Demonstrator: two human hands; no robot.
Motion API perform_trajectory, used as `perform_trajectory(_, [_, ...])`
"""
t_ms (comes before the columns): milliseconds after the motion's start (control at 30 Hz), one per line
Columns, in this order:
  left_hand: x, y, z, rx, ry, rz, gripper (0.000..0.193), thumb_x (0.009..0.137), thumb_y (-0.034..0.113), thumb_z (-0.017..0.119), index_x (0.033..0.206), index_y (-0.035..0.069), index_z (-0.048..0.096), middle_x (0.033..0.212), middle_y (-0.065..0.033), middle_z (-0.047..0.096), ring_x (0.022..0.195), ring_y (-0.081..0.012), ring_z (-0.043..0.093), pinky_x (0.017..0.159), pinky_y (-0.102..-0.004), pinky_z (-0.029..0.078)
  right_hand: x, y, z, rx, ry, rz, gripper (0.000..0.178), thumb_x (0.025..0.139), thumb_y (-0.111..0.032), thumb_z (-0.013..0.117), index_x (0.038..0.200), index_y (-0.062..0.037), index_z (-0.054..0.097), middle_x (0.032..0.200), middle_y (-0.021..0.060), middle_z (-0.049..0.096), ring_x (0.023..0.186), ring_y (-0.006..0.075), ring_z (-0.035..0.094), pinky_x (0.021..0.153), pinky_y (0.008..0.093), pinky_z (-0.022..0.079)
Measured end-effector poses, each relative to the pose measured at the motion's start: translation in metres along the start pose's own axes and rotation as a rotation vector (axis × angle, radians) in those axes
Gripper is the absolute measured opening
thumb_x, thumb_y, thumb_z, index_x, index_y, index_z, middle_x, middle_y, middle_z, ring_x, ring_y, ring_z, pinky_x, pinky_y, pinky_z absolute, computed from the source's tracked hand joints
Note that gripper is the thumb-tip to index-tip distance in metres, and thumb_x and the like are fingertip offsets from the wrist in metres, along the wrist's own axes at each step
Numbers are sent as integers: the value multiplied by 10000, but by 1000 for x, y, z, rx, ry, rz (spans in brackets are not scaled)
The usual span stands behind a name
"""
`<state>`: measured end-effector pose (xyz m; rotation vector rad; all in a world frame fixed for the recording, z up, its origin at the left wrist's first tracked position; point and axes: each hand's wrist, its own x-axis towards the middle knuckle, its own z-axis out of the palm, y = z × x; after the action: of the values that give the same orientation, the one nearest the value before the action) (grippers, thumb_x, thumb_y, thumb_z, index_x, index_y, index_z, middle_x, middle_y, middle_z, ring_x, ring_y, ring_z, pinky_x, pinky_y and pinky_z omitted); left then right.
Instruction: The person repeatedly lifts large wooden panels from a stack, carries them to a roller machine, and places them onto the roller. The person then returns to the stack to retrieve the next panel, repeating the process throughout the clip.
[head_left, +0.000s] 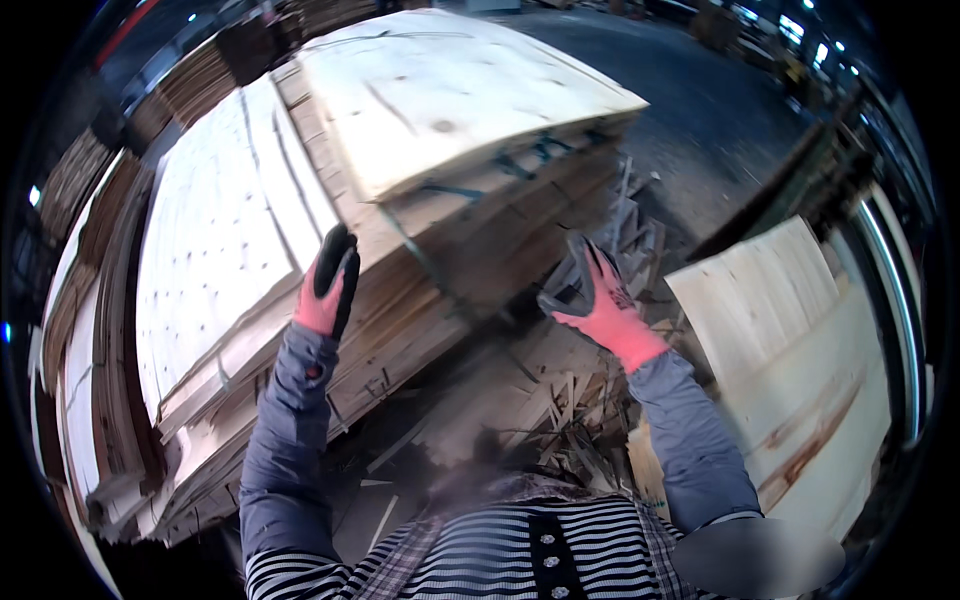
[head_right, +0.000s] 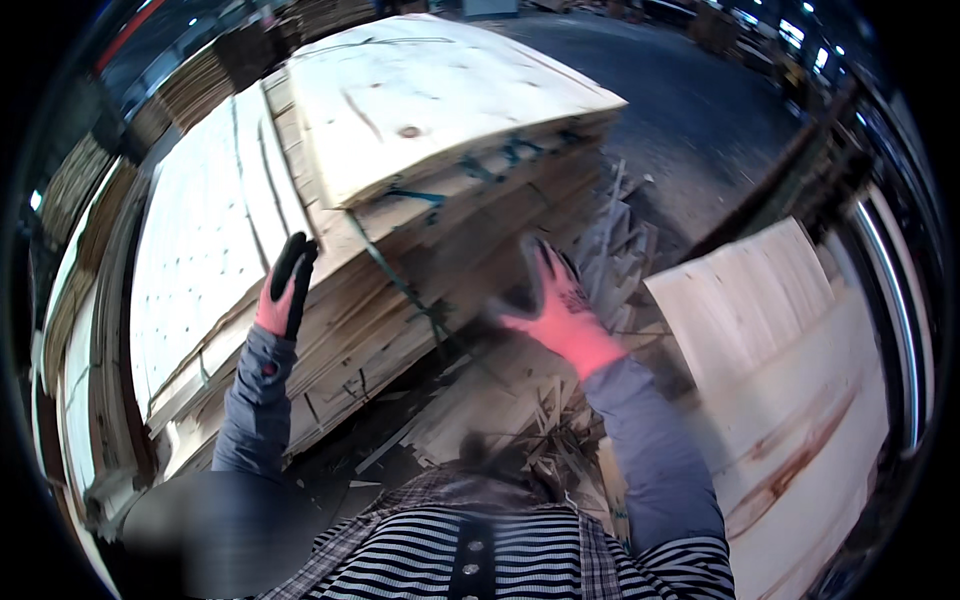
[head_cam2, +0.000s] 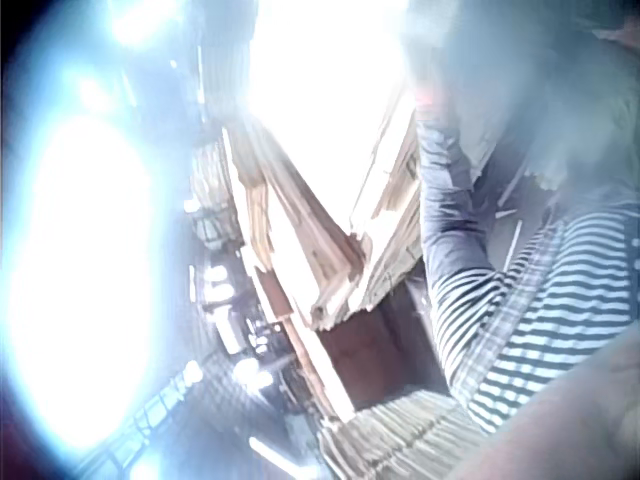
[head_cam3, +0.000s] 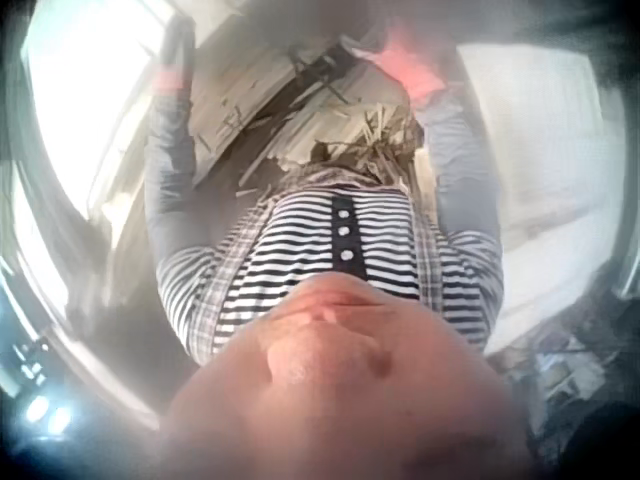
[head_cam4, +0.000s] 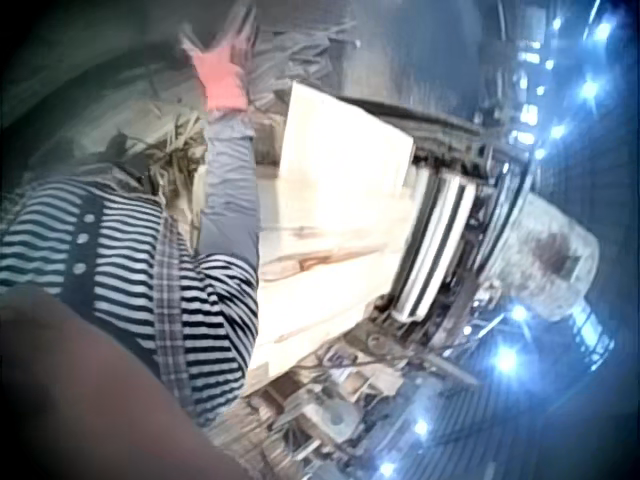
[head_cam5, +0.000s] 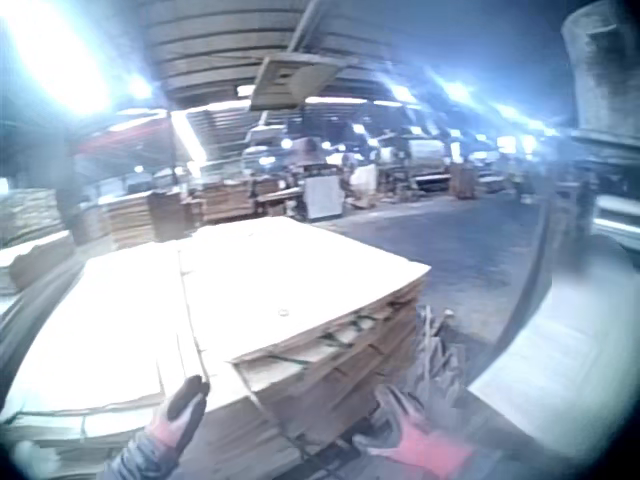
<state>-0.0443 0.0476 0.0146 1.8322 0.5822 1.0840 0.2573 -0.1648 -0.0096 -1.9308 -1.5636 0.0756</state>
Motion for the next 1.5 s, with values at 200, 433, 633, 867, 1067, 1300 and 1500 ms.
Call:
perform_trajectory(200, [127, -68, -21, -130, 129, -358, 482, 813, 281, 537, 1197, 20, 408, 1098, -99, 520, 965, -158, 507, 782, -258, 417, 135, -49, 42, -215, 29, -282, 946, 565, -456, 686, 1279, -24, 241, 1288, 207, 266, 1208, 324, 238, 1005, 437, 161])
perform_trajectory(433, [190, -94, -15, -513, -11, -703, 554, 737, 469, 573, 1114, 69, 509, 932, -92, 590, 778, -180, 579, 658, -291, 470, 235, 28, 44, -216, 165, -335, 937, 559, -427, 699, 1279, -32, 248, 1296, 191, 256, 1206, 343, 230, 1001, 448, 169])
perform_trajectory(633, [221, -88, -4, -260, -52, -904, 499, 780, 438, 537, 1116, 71, 514, 1011, -101, 581, 877, -179, 583, 804, -299, 439, 361, 225, -43, -537, 427, 123, 864, 633, -462, 637, 1289, -51, 254, 1293, 173, 297, 1176, 344, 283, 967, 436, 248])
perform_trajectory(867, [227, -92, -3, 287, -48, -800, 522, 799, 506, 449, 1032, 51, 554, 834, -98, 599, 715, -141, 575, 640, -277, 459, 417, 395, -87, -274, 131, 116, 573, 728, -471, 569, 1114, -52, 511, 1212, 105, 451, 1087, 273, 434, 922, 347, 326])
perform_trajectory(1067, [236, -106, -4, 292, -74, -1017, 566, 812, 472, 457, 1185, 47, 455, 1105, -78, 531, 1002, -129, 487, 862, -267, 371, 440, 478, -69, -486, 179, 121, 585, 729, -480, 560, 1109, -39, 506, 1154, 141, 494, 1053, 296, 463, 902, 361, 346])
perform_trajectory(1300, [241, -57, 7, 150, -70, -1012, 733, 733, 621, 435, 1218, 71, 421, 1111, -134, 523, 990, -191, 513, 867, -304, 374, 481, 563, -58, -460, 126, 545, 743, 698, -577, 521, 1207, -50, 394, 1190, 186, 444, 1109, 346, 402, 924, 393, 327])
perform_trajectory(1500, [239, -57, -18, 611, 150, -999, 800, 609, 653, 561, 1011, -39, 555, 902, -166, 599, 838, -233, 577, 735, -318, 436, 439, 514, -64, -541, 92, 632, 816, 646, -686, 462, 1208, -98, 402, 1162, 210, 458, 1078, 358, 434, 884, 427, 357])
